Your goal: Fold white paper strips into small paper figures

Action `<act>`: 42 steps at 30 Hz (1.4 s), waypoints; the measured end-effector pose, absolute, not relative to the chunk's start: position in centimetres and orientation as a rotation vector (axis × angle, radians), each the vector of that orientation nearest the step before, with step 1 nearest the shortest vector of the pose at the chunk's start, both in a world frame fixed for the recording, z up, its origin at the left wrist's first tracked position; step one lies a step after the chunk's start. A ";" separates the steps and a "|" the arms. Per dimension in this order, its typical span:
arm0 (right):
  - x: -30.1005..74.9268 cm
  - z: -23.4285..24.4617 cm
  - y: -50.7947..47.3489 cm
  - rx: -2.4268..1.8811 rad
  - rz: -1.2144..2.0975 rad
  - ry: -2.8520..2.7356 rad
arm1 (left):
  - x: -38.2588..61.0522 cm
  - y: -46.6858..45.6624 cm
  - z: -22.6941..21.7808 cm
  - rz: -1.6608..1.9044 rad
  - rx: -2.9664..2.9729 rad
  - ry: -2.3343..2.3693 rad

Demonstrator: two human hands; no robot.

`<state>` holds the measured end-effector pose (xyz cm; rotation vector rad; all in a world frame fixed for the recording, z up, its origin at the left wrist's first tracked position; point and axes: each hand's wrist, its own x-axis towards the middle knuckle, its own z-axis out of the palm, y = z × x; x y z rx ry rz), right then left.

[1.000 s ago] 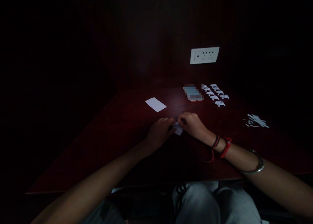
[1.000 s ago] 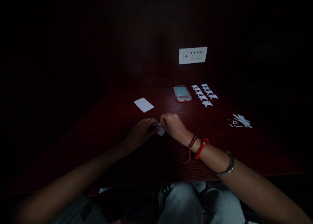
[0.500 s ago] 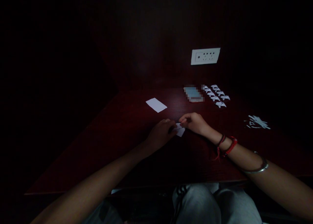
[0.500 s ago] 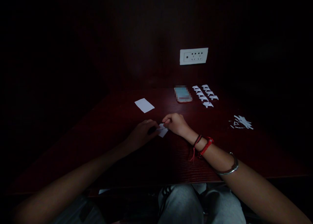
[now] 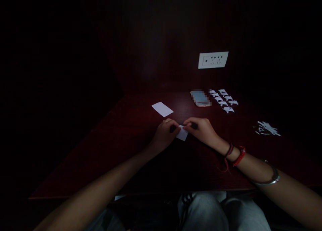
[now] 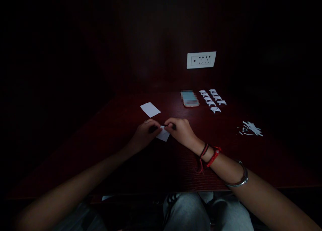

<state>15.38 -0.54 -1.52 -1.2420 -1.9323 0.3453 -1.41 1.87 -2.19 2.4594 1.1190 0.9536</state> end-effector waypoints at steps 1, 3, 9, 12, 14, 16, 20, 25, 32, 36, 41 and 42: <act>15.4 -1.4 -0.6 -1.228 0.324 -1.950 | -1.4 1.8 -2.1 0.969 2.471 1.097; 15.4 -1.3 -0.6 -1.200 0.291 -1.981 | -1.2 1.6 -1.8 0.995 2.505 1.057; 15.5 -1.2 -0.4 -1.185 0.327 -1.983 | -1.1 0.8 -1.2 0.972 2.580 1.026; 15.6 -1.1 -0.4 -1.201 0.351 -1.945 | -1.0 0.7 -1.1 0.939 2.572 1.029; 15.6 -1.0 -0.5 -1.217 0.351 -1.913 | -1.1 0.6 -1.2 0.925 2.546 1.027; 15.5 -1.0 -0.6 -1.230 0.333 -1.875 | -1.1 0.7 -1.3 0.944 2.503 1.044; 15.3 -1.1 -0.8 -1.238 0.305 -1.834 | -1.4 1.0 -1.4 0.962 2.457 1.070; 15.6 -1.0 -0.7 -1.212 0.274 -1.924 | -1.4 0.9 -1.3 0.906 2.544 1.037; 15.8 0.3 -1.0 -1.137 0.128 -2.069 | -1.2 0.5 -0.7 0.948 2.602 1.051; 15.7 0.4 -1.2 -1.124 0.154 -2.108 | -1.3 0.5 -0.5 0.939 2.577 1.045; 15.6 0.2 -1.1 -1.057 0.239 -2.120 | -1.4 0.6 -0.5 0.871 2.534 0.996; 15.5 0.2 -1.1 -1.085 0.223 -2.113 | -1.3 0.6 -0.5 0.859 2.528 0.988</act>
